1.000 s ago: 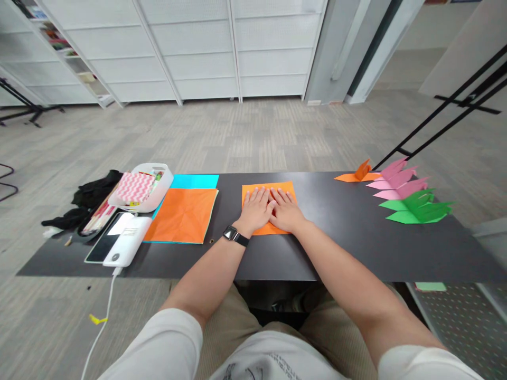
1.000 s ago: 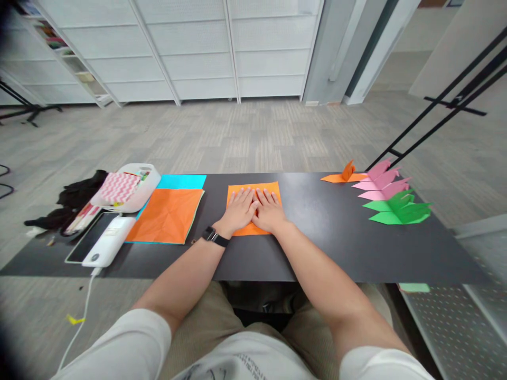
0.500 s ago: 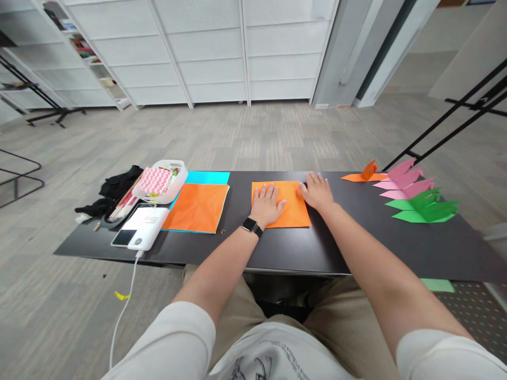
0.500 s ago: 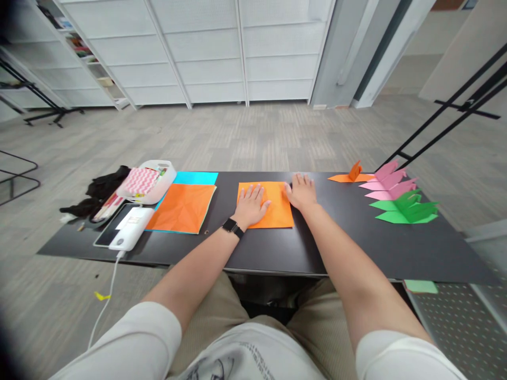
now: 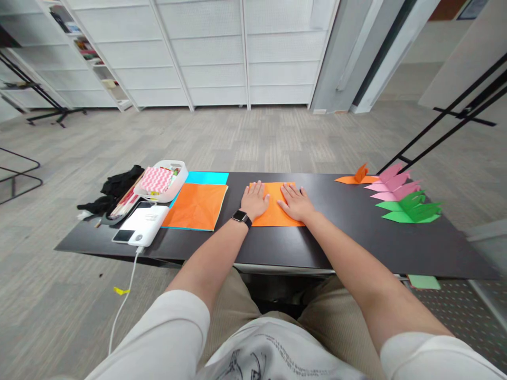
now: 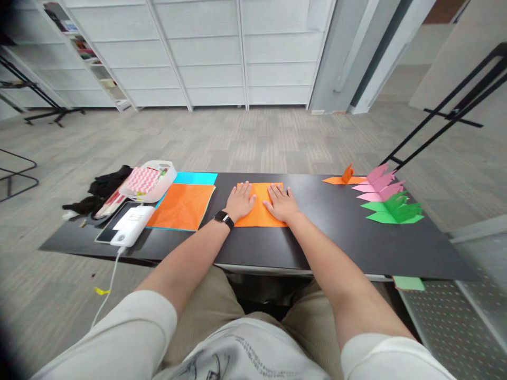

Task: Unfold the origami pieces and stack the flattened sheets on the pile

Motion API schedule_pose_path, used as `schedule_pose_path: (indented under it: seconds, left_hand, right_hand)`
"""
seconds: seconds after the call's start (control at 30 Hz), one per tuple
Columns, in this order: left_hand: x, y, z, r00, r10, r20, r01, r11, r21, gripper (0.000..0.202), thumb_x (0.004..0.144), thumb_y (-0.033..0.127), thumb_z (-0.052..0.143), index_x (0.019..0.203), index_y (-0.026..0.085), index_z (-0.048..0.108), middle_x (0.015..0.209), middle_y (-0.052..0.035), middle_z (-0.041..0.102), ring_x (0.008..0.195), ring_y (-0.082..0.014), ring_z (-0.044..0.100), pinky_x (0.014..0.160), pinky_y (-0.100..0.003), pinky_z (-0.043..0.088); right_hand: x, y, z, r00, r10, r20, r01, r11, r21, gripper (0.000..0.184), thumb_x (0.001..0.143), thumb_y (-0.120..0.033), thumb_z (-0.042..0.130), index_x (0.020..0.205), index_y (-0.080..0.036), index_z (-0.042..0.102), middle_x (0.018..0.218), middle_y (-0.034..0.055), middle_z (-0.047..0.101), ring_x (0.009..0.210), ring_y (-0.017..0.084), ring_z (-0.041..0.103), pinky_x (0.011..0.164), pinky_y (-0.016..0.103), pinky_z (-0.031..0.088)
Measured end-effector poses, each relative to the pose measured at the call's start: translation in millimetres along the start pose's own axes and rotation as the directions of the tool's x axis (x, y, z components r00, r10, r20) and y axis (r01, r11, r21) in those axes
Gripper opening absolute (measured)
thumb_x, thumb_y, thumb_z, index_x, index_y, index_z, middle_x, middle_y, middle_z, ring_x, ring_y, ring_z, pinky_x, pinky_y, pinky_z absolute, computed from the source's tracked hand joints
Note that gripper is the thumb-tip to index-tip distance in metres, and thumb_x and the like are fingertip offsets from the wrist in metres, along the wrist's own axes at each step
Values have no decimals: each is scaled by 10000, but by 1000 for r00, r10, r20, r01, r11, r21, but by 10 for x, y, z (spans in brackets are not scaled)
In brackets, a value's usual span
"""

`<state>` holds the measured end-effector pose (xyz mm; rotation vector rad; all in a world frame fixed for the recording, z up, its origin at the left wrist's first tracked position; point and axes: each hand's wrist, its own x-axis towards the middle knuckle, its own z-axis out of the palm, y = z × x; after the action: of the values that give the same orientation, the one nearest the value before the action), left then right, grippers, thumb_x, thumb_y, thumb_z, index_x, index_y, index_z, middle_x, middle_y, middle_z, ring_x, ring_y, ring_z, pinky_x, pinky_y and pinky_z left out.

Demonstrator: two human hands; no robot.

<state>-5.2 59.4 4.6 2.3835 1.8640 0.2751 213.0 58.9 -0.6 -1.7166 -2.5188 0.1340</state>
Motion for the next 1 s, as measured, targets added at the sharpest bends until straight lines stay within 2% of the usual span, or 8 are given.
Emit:
schedule_pose_path:
  seconds: [0.1,0.17,0.23,0.33,0.43,0.57,0.73,1.0]
  left_hand:
    - [150,-229,-108,996,-85,32,84,995,53,674,1102,442,215,1716,183,319,1798,-79,271,1676,-287,252,1377,-584,143]
    - [240,-278,-188,983,-169,75,163,983,79,692,1099,445,236,1707,127,325,1797,-128,260,1677,-323,242,1372,-601,141]
    - [272,-209,-240,976,-216,32,212,974,82,723,1099,450,249,1694,44,316,1789,-192,249,1671,-363,243,1367,-595,166]
    - [165,41,-208,996,3,-87,2,999,53,711,1111,437,232,1703,47,286,1799,-172,237,1674,-341,238,1369,-535,209]
    - [-65,274,-61,973,225,-45,-223,974,42,683,1118,443,245,1705,100,312,1798,-135,264,1676,-302,245,1375,-514,208]
    - [-284,369,91,986,166,-26,-165,985,53,683,1119,509,224,1681,161,398,1784,-122,306,1666,-332,269,1360,-624,185]
    - [-309,365,68,988,151,-17,-150,987,59,756,1091,624,232,1697,192,363,1797,-113,269,1670,-357,241,1323,-728,172]
    - [-313,390,67,991,132,7,-132,989,71,822,1054,690,281,1716,202,315,1811,-110,218,1684,-346,191,1329,-733,109]
  right_hand:
    - [-2,-22,-7,1000,12,12,-11,1000,-17,777,1089,-604,243,1718,-152,305,1806,110,228,1682,321,221,1349,663,132]
    - [-5,-32,-10,1000,16,15,-16,1000,-20,772,1090,-606,236,1721,-165,301,1808,105,224,1682,320,221,1345,678,127]
    - [-7,-36,-6,1000,19,9,-19,1000,-18,768,1091,-603,231,1722,-170,299,1807,103,226,1682,321,220,1341,688,125]
    - [-8,-32,11,1000,12,-3,-12,1000,-10,768,1093,-597,227,1721,-161,298,1806,107,232,1682,328,216,1336,699,124]
    - [-13,-28,25,1000,4,-9,-4,1000,-16,744,1095,-553,235,1717,-152,307,1804,109,234,1681,327,218,1338,693,121]
    - [-1,-18,21,1000,1,-2,-1,1000,-21,737,1089,-529,263,1716,-145,310,1804,114,230,1680,333,221,1338,691,134]
    - [-23,21,-2,999,40,-3,-40,999,5,736,1093,-509,255,1722,-129,286,1800,135,250,1673,324,249,1348,639,166]
    - [-552,344,-51,998,-38,44,42,996,-79,784,1081,-626,234,1739,-199,252,1814,119,212,1667,394,233,1311,723,159]
